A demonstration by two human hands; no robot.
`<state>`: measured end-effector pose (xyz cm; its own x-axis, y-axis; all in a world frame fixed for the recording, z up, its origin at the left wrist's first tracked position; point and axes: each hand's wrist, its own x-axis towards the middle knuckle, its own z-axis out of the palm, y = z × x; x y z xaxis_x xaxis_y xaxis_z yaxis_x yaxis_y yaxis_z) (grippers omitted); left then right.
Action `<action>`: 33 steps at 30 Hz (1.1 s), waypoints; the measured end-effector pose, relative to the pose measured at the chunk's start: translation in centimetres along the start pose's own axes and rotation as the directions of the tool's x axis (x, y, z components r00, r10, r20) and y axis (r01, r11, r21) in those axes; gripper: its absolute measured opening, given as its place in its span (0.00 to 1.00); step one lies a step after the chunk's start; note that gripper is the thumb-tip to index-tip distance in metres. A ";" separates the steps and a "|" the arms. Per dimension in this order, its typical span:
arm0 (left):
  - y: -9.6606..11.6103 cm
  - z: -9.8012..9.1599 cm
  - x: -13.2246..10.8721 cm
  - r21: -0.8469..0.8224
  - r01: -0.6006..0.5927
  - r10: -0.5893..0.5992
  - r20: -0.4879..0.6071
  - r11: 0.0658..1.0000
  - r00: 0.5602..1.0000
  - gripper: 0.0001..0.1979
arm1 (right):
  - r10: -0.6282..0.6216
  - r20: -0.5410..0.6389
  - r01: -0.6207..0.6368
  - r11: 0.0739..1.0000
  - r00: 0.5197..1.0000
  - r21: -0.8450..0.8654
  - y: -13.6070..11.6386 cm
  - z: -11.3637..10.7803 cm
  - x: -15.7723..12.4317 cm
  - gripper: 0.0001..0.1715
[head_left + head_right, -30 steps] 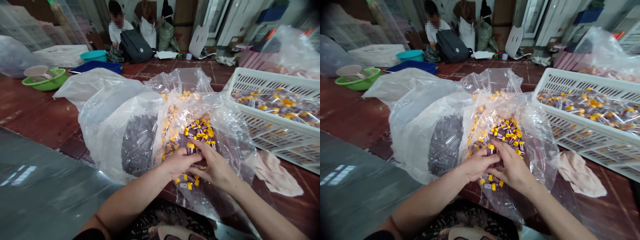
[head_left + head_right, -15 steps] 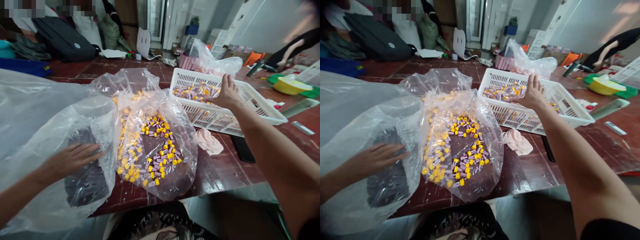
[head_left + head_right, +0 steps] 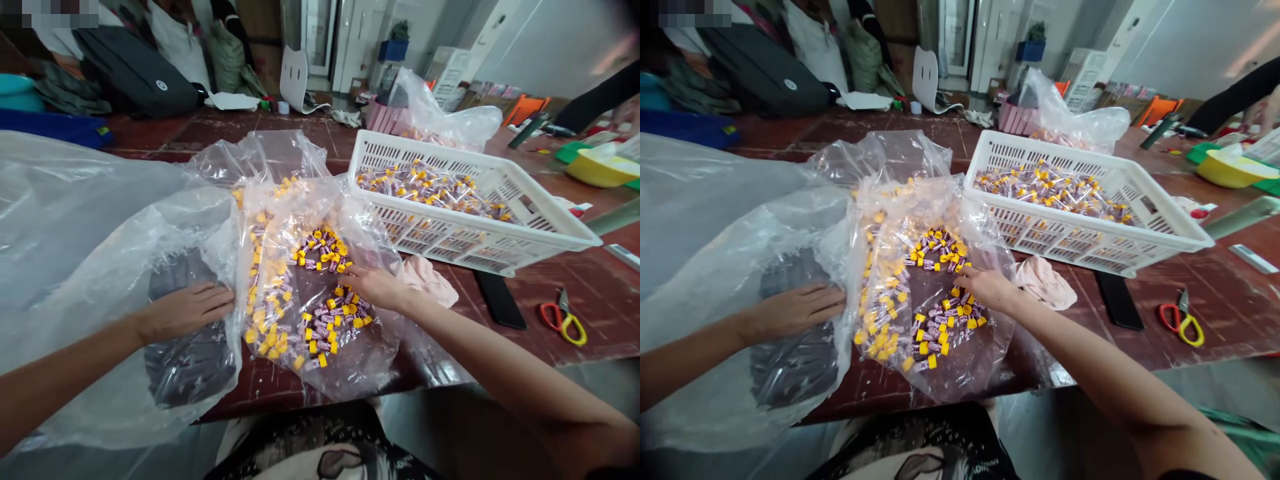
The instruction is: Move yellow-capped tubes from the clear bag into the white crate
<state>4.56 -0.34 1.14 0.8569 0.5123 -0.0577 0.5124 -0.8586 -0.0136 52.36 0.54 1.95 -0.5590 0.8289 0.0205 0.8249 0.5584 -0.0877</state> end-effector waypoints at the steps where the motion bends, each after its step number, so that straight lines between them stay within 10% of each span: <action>1: 0.2 0.2 -0.3 -0.031 0.007 -0.007 -0.015 1.000 1.000 0.29 | -0.024 0.027 0.024 0.999 0.999 -0.021 0.3 0.2 0.3 0.20; 9: 2.5 1.1 -1.3 -0.146 0.229 -0.249 -0.137 0.962 0.959 0.13 | 0.178 -0.075 -0.183 0.980 0.981 -0.076 2.2 -1.5 3.0 0.20; 15: 2.1 1.0 -1.3 -0.035 0.095 -0.100 -0.169 0.995 0.981 0.21 | 0.253 -0.062 -0.260 0.949 0.965 -0.178 1.6 0.1 6.1 0.18; 21: 2.4 -1.0 -0.5 0.101 -0.097 0.103 -0.055 0.990 0.993 0.24 | 0.205 -0.031 -0.207 0.956 0.978 -0.207 0.6 0.7 7.8 0.20; 29: 1.6 -1.6 -6.0 0.070 0.325 -0.317 -0.110 0.943 0.942 0.24 | -0.125 -0.351 0.163 0.983 0.928 0.080 0.4 1.8 5.0 0.20; 33: 2.0 -1.1 -5.8 0.139 0.268 -0.261 -0.069 0.953 0.963 0.15 | -0.158 -0.421 0.243 0.957 0.893 0.158 -0.8 1.6 4.1 0.19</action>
<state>0.70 -5.01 2.56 0.6954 0.7184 0.0165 0.7103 -0.6838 -0.1670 49.30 3.44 0.49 -0.5940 0.6660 0.4511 0.6400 0.7311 -0.2366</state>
